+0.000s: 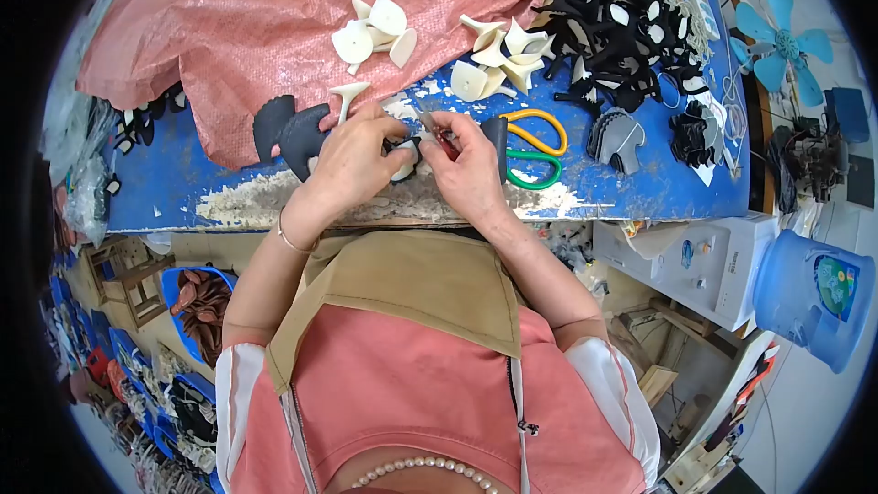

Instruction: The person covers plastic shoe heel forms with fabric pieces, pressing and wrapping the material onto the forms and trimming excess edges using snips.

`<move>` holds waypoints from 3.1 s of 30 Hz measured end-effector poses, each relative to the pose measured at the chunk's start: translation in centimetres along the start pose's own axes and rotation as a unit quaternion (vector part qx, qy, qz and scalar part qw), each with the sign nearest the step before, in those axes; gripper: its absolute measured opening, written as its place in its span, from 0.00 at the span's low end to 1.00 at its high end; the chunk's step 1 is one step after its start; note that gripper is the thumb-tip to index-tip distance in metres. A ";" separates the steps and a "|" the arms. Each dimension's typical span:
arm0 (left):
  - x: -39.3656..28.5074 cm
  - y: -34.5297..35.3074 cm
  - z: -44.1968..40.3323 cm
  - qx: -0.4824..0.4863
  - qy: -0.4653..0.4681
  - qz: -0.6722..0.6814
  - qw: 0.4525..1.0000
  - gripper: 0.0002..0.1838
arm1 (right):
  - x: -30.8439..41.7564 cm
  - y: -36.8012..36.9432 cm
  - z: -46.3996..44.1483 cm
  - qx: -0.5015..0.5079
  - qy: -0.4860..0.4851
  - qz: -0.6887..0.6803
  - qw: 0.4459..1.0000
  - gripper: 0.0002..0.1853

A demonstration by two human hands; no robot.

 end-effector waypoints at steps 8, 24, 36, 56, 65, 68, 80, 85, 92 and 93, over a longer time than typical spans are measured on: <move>1.6 -2.1 2.4 -0.090 -0.019 0.359 0.929 0.14 | 1.5 -0.2 -0.9 -0.039 -0.120 -0.032 0.991 0.13; -0.6 -0.5 4.8 -0.289 0.051 0.599 0.745 0.10 | 4.5 2.6 -1.4 0.154 -0.032 -0.145 0.977 0.14; -0.8 0.1 4.5 -0.352 0.002 0.495 0.794 0.13 | 4.4 4.5 -2.2 0.092 -0.067 -0.087 0.990 0.15; 0.4 -1.1 5.7 -0.223 0.046 0.511 0.829 0.19 | 5.0 1.2 -1.6 0.187 0.008 -0.174 0.967 0.12; 1.4 -3.8 5.7 -0.028 0.036 0.476 0.878 0.18 | 5.8 1.3 -0.7 0.270 0.025 -0.166 0.948 0.12; 0.8 -3.5 5.7 -0.010 0.045 0.430 0.902 0.18 | 5.6 1.3 -0.5 0.270 0.034 -0.170 0.947 0.12; 0.6 -3.1 5.4 -0.019 0.173 0.256 0.951 0.31 | 5.8 0.8 0.1 0.259 0.063 -0.178 0.947 0.13; 0.2 -1.2 5.4 -0.003 0.113 0.303 0.946 0.33 | 5.2 -0.1 0.5 0.261 0.033 -0.144 0.954 0.13; -1.1 0.5 5.1 -0.032 0.030 0.394 0.918 0.29 | 3.1 -2.3 -1.0 0.167 -0.033 -0.190 0.967 0.16; -1.2 0.8 5.1 0.002 0.040 0.411 0.911 0.29 | 3.0 -1.8 -1.2 0.186 -0.020 -0.174 0.967 0.17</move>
Point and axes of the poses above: each hand's wrist, its own z-axis away from the middle knuckle, its own y-axis out of the palm, x = y × z, the point moved 1 cm from there along -z, towards the middle knuckle, and after that the axes turned 15 degrees about x, right-handed, at the moved point
